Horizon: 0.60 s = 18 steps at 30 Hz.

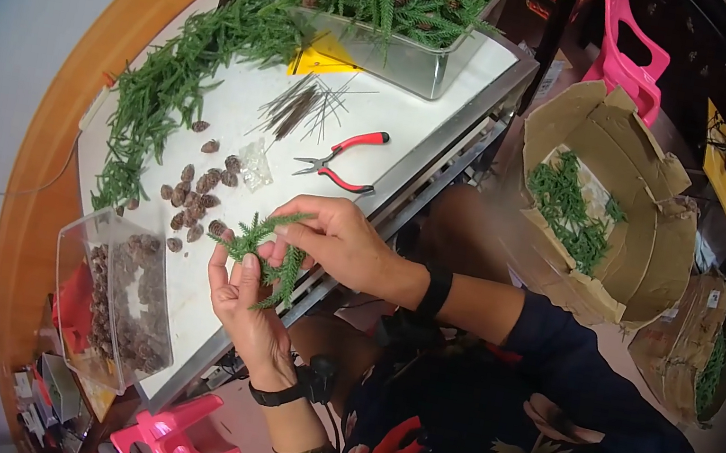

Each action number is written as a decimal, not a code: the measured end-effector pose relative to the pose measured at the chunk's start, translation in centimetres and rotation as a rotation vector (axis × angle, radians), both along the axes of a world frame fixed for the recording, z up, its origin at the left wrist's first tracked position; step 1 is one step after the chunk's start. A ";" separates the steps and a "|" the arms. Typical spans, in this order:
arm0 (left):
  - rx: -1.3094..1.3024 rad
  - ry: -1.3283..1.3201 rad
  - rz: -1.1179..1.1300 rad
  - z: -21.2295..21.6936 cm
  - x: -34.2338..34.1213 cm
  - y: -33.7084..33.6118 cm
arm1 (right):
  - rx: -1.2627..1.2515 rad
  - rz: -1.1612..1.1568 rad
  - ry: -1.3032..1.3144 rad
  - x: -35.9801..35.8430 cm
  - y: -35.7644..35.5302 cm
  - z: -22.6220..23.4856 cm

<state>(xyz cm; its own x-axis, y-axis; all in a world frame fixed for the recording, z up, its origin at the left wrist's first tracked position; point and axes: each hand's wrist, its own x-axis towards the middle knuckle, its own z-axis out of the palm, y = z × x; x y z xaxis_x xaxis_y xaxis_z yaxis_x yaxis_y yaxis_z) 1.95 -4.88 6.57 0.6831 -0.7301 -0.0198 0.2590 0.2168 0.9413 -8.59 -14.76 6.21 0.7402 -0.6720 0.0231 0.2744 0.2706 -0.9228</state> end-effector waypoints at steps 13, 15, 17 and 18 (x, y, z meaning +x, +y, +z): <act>0.026 0.113 -0.063 0.1 1.0 1.1 | 0.190 -0.097 -0.004 0.4 -0.2 -1.3; 0.026 0.149 -0.061 0.2 0.5 0.9 | 0.201 -0.068 0.041 0.2 -0.3 -1.4; 0.020 0.214 -0.049 0.7 0.0 0.9 | 0.206 -0.044 0.062 0.2 -0.1 -1.3; 0.022 0.215 -0.050 0.4 0.1 1.0 | 0.175 -0.036 0.091 0.1 -0.1 -1.3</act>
